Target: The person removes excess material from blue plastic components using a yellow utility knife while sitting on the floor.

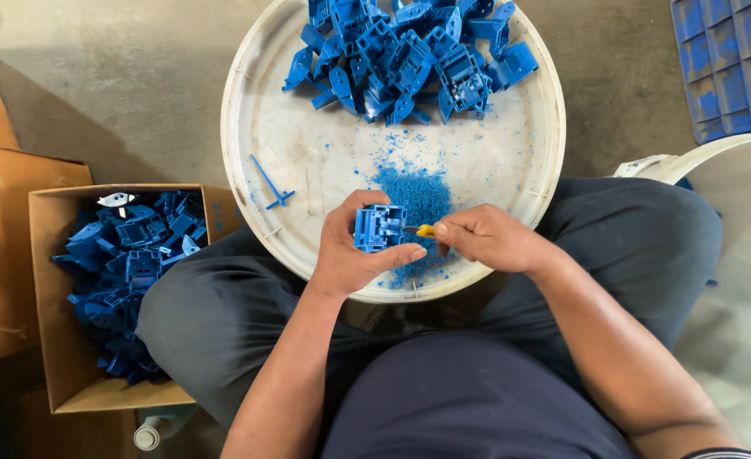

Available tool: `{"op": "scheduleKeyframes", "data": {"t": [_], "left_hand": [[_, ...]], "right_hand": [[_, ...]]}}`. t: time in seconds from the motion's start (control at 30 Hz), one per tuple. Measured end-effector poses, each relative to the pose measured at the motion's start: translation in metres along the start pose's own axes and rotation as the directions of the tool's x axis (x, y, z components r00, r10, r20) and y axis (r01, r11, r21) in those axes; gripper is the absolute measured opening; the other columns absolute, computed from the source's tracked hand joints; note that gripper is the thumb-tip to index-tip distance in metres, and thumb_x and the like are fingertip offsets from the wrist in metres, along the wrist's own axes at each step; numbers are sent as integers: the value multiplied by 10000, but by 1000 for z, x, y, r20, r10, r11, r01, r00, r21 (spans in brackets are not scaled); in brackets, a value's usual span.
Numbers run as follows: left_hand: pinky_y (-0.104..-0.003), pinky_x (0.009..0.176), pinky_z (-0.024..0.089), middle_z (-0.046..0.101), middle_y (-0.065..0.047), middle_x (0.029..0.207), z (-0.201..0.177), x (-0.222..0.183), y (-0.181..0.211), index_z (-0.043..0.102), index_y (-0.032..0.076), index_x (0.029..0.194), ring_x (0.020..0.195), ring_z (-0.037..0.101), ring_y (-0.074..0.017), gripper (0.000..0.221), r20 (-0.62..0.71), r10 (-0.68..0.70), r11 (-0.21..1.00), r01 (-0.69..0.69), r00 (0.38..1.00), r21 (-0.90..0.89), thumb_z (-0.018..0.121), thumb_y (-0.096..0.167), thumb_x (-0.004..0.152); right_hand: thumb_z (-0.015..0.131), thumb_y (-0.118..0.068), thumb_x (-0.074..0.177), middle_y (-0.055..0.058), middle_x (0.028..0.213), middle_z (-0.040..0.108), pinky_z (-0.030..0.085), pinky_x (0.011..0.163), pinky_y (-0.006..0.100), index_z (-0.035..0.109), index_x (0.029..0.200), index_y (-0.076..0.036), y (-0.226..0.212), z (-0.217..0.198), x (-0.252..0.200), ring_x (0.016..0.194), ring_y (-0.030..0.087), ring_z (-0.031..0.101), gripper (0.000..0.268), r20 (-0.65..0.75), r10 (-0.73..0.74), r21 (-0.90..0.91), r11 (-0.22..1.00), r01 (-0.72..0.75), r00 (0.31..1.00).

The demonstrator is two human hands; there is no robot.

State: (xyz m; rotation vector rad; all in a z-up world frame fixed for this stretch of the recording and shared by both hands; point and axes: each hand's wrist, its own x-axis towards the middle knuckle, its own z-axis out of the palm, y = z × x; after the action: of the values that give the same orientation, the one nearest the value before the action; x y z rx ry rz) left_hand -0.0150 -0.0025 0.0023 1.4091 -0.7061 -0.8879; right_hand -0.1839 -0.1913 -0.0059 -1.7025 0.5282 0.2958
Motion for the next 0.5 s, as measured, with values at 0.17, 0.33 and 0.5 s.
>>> {"op": "scheduleKeyframes", "data": {"t": [0.17,0.33,0.5], "left_hand": [[-215,714,531,657,47,892,-1,-2,-5,599,80,1137,793,608,-26,680,-22,43,999,-43,999,-17,1012,210,613],[-259,793,558,649,-9,1028,1,3,-12,620,88,1187,916,638,-103,687,0,224,972,-224,975,69,1011,238,642],[-328,767,559,678,-87,1000,-2,7,-4,631,125,1165,896,678,-232,693,-120,451,746,-299,884,595,992,392,638]], "right_hand": [[547,-394,1016,8,598,541,429,527,268,752,900,-74,8,-2,6,550,77,478,398,-306,-7,-101,995,-26,952],[525,-334,1060,-50,660,561,386,514,245,692,1016,-43,17,18,7,556,44,470,339,-190,-49,42,997,58,981],[567,-289,1022,-50,594,437,291,428,236,697,1091,-55,8,18,-9,475,46,352,277,-203,129,310,949,-61,971]]}}
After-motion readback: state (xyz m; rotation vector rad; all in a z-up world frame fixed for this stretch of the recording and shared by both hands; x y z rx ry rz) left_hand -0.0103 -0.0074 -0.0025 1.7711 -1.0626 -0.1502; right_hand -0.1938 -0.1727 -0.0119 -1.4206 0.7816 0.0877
